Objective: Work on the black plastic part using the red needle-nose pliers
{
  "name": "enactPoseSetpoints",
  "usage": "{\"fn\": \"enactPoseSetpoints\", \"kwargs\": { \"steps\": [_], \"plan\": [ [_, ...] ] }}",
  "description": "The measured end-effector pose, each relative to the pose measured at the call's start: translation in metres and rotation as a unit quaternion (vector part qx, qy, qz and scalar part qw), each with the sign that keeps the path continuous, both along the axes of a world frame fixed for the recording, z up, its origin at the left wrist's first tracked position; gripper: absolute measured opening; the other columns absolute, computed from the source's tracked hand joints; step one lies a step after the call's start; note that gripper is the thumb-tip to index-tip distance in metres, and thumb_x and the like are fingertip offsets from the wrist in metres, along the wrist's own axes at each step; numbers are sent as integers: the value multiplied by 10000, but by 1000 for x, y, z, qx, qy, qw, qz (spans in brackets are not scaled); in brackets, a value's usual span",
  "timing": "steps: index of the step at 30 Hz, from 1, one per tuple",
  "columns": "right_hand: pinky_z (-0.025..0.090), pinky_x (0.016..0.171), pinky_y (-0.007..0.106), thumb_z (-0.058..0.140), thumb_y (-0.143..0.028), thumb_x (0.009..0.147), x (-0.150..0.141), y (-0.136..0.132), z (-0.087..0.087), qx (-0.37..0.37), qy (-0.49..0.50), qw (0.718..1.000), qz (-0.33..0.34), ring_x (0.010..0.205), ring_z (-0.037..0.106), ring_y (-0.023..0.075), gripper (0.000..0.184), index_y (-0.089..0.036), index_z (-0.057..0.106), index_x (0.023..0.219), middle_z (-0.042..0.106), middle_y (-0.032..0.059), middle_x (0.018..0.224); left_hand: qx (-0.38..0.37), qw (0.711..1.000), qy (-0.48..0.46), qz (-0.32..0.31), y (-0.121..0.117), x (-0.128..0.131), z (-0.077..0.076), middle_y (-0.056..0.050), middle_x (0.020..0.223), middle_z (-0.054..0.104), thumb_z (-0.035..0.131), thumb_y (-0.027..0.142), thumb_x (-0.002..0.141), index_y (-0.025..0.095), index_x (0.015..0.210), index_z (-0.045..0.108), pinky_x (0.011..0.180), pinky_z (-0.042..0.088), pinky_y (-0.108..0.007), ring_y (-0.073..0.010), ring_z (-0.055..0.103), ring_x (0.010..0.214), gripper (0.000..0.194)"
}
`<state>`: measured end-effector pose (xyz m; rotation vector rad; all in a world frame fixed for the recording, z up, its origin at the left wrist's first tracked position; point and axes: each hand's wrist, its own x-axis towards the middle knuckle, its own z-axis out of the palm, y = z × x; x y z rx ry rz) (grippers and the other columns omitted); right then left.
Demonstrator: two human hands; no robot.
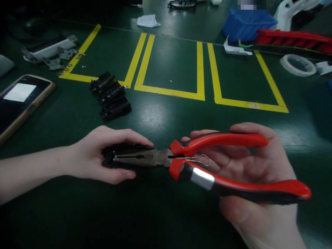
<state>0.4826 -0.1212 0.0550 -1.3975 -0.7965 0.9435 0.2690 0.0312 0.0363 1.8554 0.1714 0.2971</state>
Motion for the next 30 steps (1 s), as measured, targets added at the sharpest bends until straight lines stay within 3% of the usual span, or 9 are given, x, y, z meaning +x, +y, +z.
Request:
{"fn": "enactPoseSetpoints", "kwargs": {
  "steps": [3, 8, 12, 15, 19, 23, 27, 30],
  "plan": [
    [611, 842, 502, 721, -417, 760, -7, 4, 4, 9, -10, 998, -66, 948, 712, 287, 330, -371, 581, 1056, 704, 55, 1060, -3, 1000, 14, -14, 0, 1, 2, -7, 1008, 696, 726, 229, 834, 195, 1213, 562, 644, 533, -206, -122, 670, 773, 415],
    [605, 884, 419, 865, -450, 578, -7, 6, 3, 21, 10, 999, -42, 1021, 695, 267, 578, -376, 612, 1093, 695, 42, 1133, -8, 999, 48, 24, -2, 3, 6, 6, 963, 689, 716, 237, 848, 174, 1184, 581, 651, 504, -209, -112, 650, 752, 368],
    [619, 819, 358, 878, -409, 538, 9, 12, -4, 9, 53, 998, -32, 1004, 709, 255, 611, -354, 640, 1097, 700, 53, 1155, 76, 994, 59, 47, -2, 4, 4, -13, 1000, 678, 702, 263, 852, 168, 1161, 606, 775, 482, -271, -151, 620, 868, 338],
    [585, 896, 345, 849, -463, 550, 28, 22, -14, 10, 116, 993, -27, 1113, 672, 258, 517, -315, 687, 1018, 715, 65, 1134, 143, 986, 61, 68, -1, 3, -1, -36, 1054, 640, 677, 288, 863, 191, 1150, 616, 874, 451, -338, -195, 577, 965, 309],
    [478, 813, 75, 793, -602, 559, 54, 35, -24, -8, 183, 983, 9, 1159, 644, 130, 541, -260, 685, 964, 705, 60, 1158, 227, 968, 74, 80, -2, 3, -7, -70, 1205, 571, 669, 315, 864, 200, 1179, 610, 975, 405, -411, -238, 521, 1110, 340],
    [426, 809, 33, 749, -602, 614, 58, 38, -20, 0, 196, 979, 58, 1058, 677, 57, 513, -259, 668, 986, 724, 0, 1105, 274, 955, 79, 77, -5, 2, -8, -81, 1269, 557, 699, 353, 835, 198, 1204, 595, 1044, 348, -475, -269, 502, 1180, 414],
    [429, 890, 69, 718, -600, 642, 34, 41, 0, 40, 176, 981, 74, 1189, 619, 93, 521, -241, 667, 1017, 712, 29, 1180, 172, 975, -19, 141, -2, 0, 1, -82, 1280, 557, 677, 321, 855, 183, 1275, 537, 1061, 378, -419, -244, 504, 1208, 464],
    [388, 1046, 169, 749, -630, 602, 6, 49, 26, 43, 211, 973, 85, 1314, 519, 119, 638, -244, 636, 1097, 666, -1, 1283, -19, 964, -107, 242, -3, 10, 15, -68, 1242, 575, 554, 304, 929, 171, 1221, 549, 932, 498, -313, -182, 577, 1089, 321]
  ]
}}
